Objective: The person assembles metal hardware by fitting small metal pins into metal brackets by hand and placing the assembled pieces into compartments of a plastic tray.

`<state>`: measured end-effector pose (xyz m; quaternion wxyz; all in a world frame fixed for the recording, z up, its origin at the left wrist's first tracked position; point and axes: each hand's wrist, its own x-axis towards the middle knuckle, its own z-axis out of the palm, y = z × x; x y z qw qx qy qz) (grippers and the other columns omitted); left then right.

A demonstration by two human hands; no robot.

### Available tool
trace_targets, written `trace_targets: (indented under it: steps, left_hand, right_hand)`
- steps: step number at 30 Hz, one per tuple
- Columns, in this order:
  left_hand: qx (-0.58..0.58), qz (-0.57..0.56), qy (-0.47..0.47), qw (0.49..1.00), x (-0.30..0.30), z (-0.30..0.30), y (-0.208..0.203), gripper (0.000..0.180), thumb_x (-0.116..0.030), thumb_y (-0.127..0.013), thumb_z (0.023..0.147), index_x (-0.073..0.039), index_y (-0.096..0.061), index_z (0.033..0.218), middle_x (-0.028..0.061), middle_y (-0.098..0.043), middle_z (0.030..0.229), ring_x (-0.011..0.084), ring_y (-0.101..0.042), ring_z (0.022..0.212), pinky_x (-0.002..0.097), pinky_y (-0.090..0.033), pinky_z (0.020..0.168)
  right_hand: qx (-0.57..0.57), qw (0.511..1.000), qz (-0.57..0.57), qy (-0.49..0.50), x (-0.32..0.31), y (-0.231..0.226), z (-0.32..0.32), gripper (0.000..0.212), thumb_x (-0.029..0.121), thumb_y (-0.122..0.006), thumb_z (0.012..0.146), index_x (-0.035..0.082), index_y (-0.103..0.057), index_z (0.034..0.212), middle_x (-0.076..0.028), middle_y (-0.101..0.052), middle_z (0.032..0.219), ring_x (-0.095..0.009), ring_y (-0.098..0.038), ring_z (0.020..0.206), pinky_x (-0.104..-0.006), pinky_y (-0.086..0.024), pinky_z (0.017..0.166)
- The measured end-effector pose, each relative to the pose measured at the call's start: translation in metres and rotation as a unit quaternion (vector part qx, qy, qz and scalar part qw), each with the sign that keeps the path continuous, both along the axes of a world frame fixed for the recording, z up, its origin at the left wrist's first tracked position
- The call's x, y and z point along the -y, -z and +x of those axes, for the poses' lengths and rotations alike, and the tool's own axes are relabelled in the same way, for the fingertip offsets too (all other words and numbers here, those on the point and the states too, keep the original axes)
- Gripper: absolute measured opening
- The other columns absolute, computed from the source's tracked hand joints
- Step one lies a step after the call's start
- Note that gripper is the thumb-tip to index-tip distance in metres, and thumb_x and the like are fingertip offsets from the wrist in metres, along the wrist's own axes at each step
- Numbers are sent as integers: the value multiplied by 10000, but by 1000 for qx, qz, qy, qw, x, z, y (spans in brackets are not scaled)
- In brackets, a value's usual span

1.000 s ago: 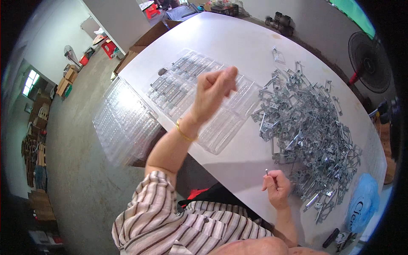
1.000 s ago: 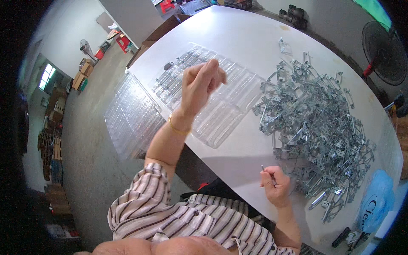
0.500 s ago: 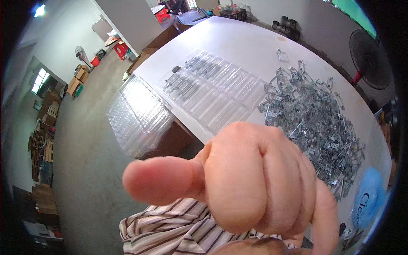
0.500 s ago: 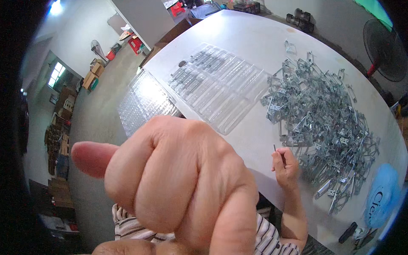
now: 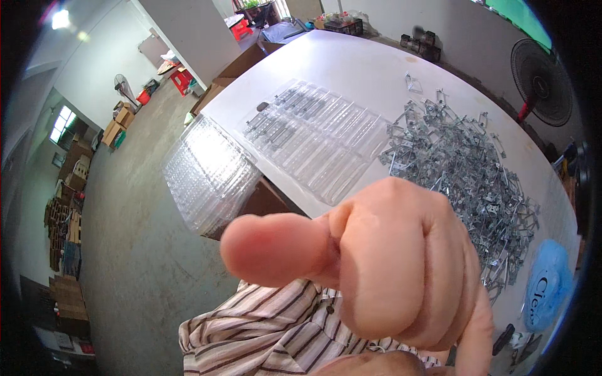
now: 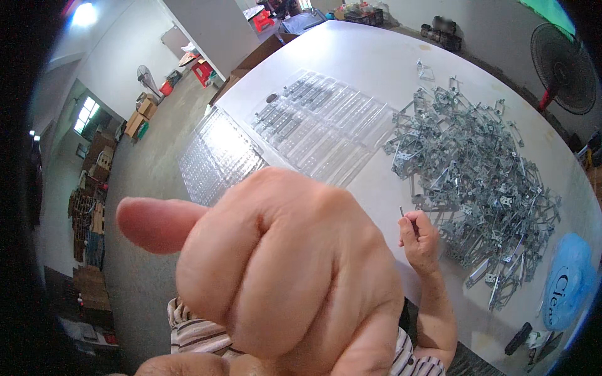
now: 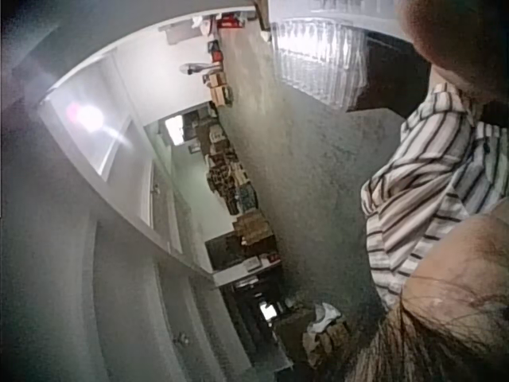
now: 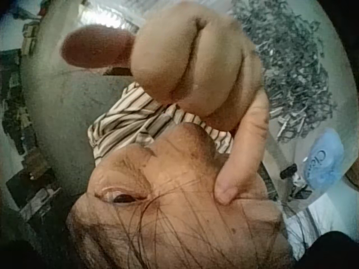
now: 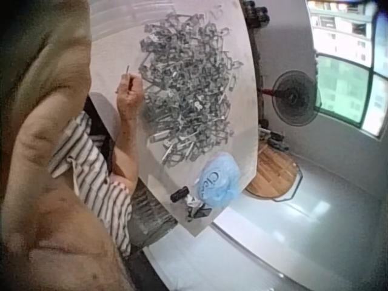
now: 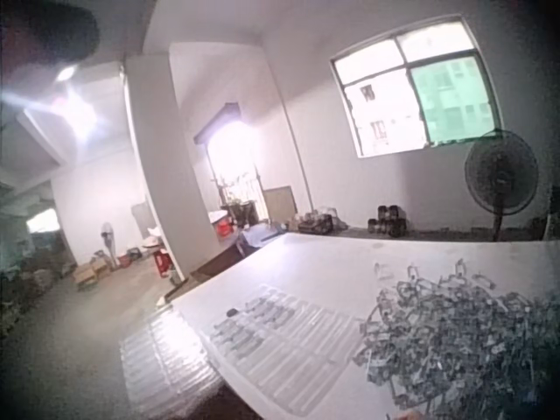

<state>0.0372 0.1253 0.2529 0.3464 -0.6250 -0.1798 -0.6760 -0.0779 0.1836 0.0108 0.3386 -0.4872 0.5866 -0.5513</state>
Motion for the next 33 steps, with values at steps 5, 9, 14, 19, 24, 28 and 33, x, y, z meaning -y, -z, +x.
trace_targets:
  steps: [5,9,14,19,24,28,33]
  left_hand:
    - [7,-12,14,1000,2,-4,2,751,-785,-471,901,-99,-425,596,32,-370,520,169,-331,353,319,-297,366]
    - [-3,-24,12,1000,7,-8,4,755,-790,-471,897,-89,-446,616,27,-381,516,170,-333,367,301,-311,366]
    - [16,45,-5,999,-4,-6,4,757,-785,-469,902,-87,-462,610,18,-396,515,166,-347,382,299,-370,383]
    - [18,79,10,997,-10,-10,8,758,-785,-468,902,-86,-468,611,16,-400,517,166,-354,385,300,-382,389]
    - [38,108,-20,993,-15,-3,11,759,-785,-467,903,-84,-474,612,14,-405,518,167,-361,388,300,-393,394]
    - [27,120,0,992,-15,-9,10,760,-785,-467,903,-83,-479,612,13,-409,519,167,-367,390,301,-402,399]
    - [38,128,-37,990,-16,-6,10,761,-786,-466,903,-82,-485,613,11,-413,521,167,-374,393,302,-413,404]
  right_hand:
    - [38,999,-8,0,1,13,-1,129,147,-612,1019,42,-585,949,24,-564,670,-51,-529,559,-237,-446,502]
    - [34,999,-5,-4,0,14,-4,115,131,-612,1018,42,-583,951,23,-567,674,-47,-533,567,-228,-445,497]
    - [39,999,1,0,0,16,-1,121,141,-633,1010,47,-597,943,43,-531,673,-28,-483,587,-217,-402,514]
    - [-15,999,24,41,-7,7,-8,130,161,-655,1000,56,-616,934,64,-486,681,-17,-408,618,-219,-348,533]
    - [2,1000,8,26,1,10,1,126,150,-649,999,50,-613,931,64,-507,684,-18,-428,625,-230,-365,535]
    - [23,998,48,35,-3,-3,-3,124,146,-649,997,48,-614,930,63,-510,685,-19,-435,627,-230,-370,539]
    - [14,999,45,5,7,19,5,129,166,-651,1001,61,-618,935,64,-535,695,-15,-450,642,-226,-382,552]
